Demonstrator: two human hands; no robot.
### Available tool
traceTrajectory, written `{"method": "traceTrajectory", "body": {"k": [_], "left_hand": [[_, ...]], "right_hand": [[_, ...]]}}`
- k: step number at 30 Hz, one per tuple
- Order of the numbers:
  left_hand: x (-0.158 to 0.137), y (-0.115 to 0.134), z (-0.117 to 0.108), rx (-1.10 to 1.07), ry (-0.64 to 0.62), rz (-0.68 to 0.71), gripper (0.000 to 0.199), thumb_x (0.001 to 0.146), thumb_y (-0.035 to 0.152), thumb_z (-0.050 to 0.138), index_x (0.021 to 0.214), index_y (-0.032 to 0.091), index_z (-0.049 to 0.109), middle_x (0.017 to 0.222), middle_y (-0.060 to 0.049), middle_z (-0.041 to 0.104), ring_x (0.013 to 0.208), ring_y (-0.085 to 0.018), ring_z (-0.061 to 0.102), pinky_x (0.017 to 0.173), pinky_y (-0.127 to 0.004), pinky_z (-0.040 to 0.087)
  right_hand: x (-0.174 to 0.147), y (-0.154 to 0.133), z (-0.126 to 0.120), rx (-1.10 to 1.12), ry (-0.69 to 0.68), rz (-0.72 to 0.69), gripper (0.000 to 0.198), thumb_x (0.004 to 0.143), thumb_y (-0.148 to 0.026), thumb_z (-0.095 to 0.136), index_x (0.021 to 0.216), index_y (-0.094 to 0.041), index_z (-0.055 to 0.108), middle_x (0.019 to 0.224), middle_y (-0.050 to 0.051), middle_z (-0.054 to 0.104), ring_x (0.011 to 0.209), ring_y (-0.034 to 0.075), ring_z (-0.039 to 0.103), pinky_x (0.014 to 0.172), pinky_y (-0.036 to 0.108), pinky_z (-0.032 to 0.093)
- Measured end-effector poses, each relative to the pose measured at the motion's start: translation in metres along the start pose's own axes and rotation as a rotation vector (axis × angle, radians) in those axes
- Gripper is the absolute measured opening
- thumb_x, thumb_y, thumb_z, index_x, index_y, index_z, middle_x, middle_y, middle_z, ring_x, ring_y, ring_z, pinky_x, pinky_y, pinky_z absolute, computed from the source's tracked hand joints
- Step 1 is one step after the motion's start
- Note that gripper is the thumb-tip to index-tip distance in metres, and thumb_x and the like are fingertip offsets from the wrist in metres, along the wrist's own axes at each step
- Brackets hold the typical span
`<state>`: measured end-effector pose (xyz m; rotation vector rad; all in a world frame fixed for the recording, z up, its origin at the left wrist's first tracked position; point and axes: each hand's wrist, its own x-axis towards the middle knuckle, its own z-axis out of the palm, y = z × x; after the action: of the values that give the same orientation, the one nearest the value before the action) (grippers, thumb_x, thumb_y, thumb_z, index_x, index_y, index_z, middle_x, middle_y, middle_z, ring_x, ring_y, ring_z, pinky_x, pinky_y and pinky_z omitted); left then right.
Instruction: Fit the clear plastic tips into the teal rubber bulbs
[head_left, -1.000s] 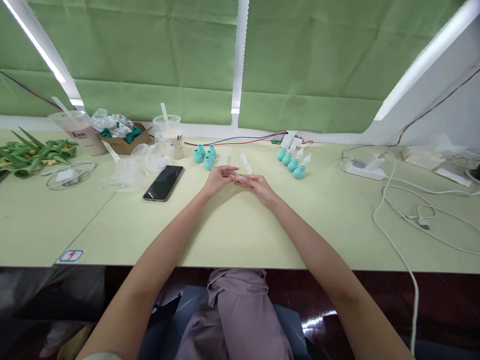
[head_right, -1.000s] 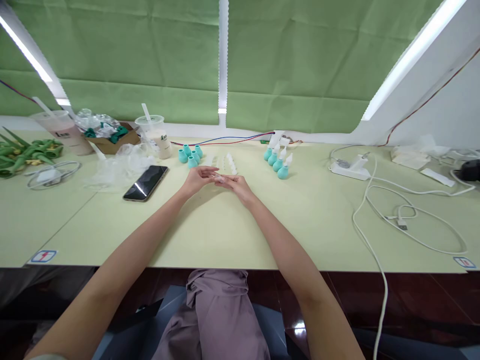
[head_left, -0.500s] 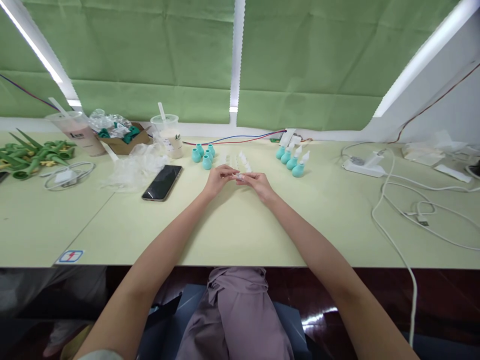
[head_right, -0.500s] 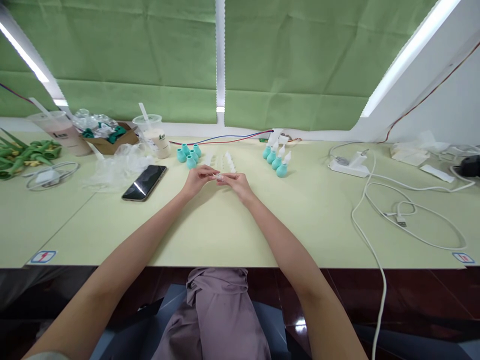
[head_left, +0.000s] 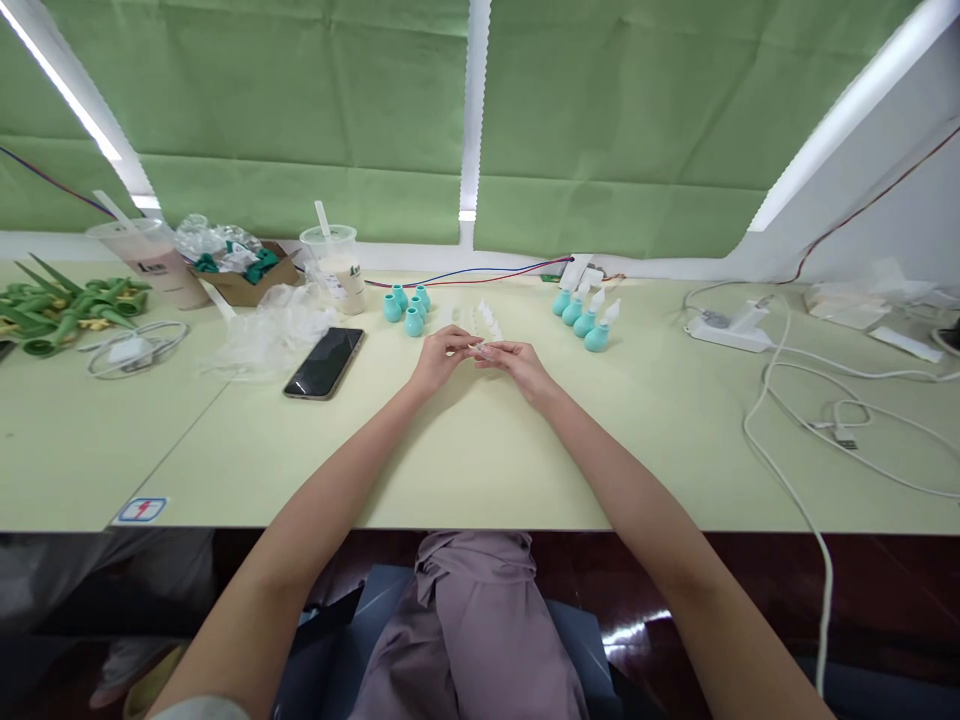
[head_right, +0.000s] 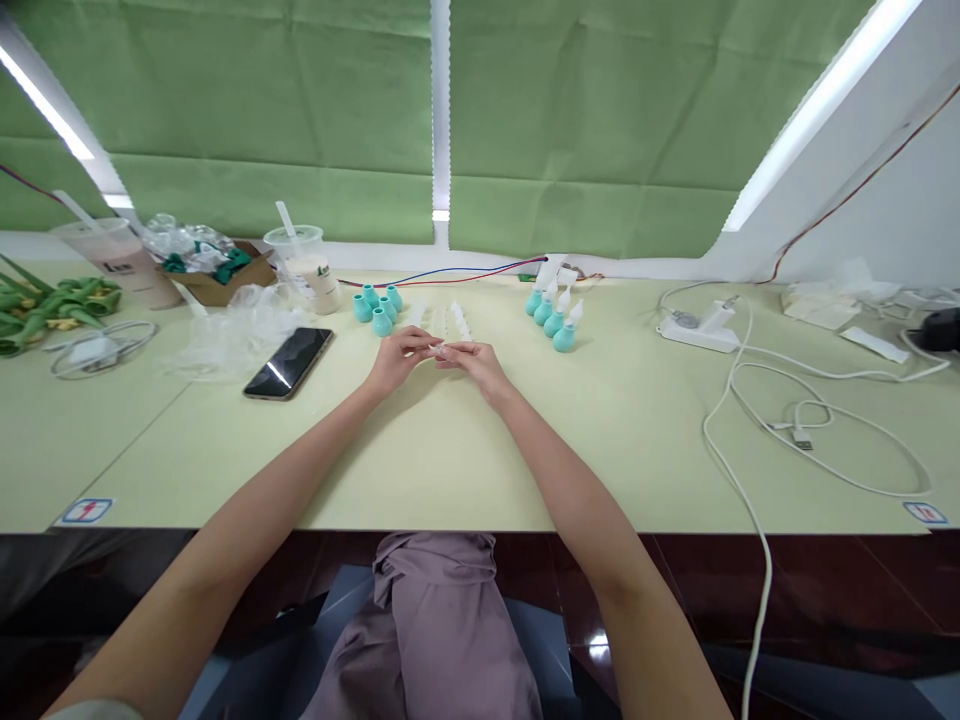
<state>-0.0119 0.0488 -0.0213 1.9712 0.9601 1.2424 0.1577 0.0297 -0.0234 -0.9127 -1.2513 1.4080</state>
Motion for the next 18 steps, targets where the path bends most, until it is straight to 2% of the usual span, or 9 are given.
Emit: {"method": "traceTrajectory", "body": {"k": [5, 10, 14, 18], "left_hand": [[0.001, 0.001, 0.002, -0.004, 0.029, 0.010, 0.035, 0.071, 0.043, 0.067, 0.099, 0.022, 0.070, 0.095, -0.006, 0.062, 0.086, -0.015, 0.058, 0.074, -0.026, 0.048], [0.001, 0.003, 0.000, -0.043, 0.050, -0.021, 0.034, 0.071, 0.045, 0.066, 0.093, 0.021, 0.071, 0.097, -0.007, 0.063, 0.092, -0.016, 0.058, 0.073, -0.025, 0.046], [0.001, 0.003, -0.002, -0.121, 0.043, -0.079, 0.033, 0.069, 0.045, 0.067, 0.089, 0.020, 0.071, 0.102, -0.007, 0.064, 0.095, -0.017, 0.058, 0.076, -0.026, 0.046], [0.003, -0.002, -0.002, -0.261, 0.037, -0.182, 0.038, 0.069, 0.046, 0.068, 0.093, 0.017, 0.067, 0.102, -0.007, 0.066, 0.095, -0.018, 0.059, 0.083, -0.030, 0.045]], "right_hand": [[0.003, 0.002, -0.001, 0.045, 0.014, -0.043, 0.034, 0.058, -0.044, 0.077, 0.081, -0.019, 0.071, 0.085, 0.003, 0.072, 0.082, 0.020, 0.068, 0.093, 0.039, 0.047], [0.002, 0.001, 0.002, 0.061, -0.029, -0.048, 0.035, 0.065, -0.050, 0.071, 0.084, -0.021, 0.069, 0.092, 0.002, 0.071, 0.087, 0.020, 0.067, 0.096, 0.039, 0.044], [0.001, 0.002, 0.008, -0.026, -0.045, 0.008, 0.041, 0.068, -0.054, 0.066, 0.095, -0.024, 0.061, 0.097, 0.001, 0.070, 0.087, 0.019, 0.067, 0.093, 0.037, 0.043], [0.002, 0.003, 0.007, -0.206, -0.039, -0.010, 0.043, 0.074, -0.061, 0.054, 0.097, -0.024, 0.055, 0.095, 0.002, 0.070, 0.078, 0.017, 0.067, 0.079, 0.032, 0.046]]}}
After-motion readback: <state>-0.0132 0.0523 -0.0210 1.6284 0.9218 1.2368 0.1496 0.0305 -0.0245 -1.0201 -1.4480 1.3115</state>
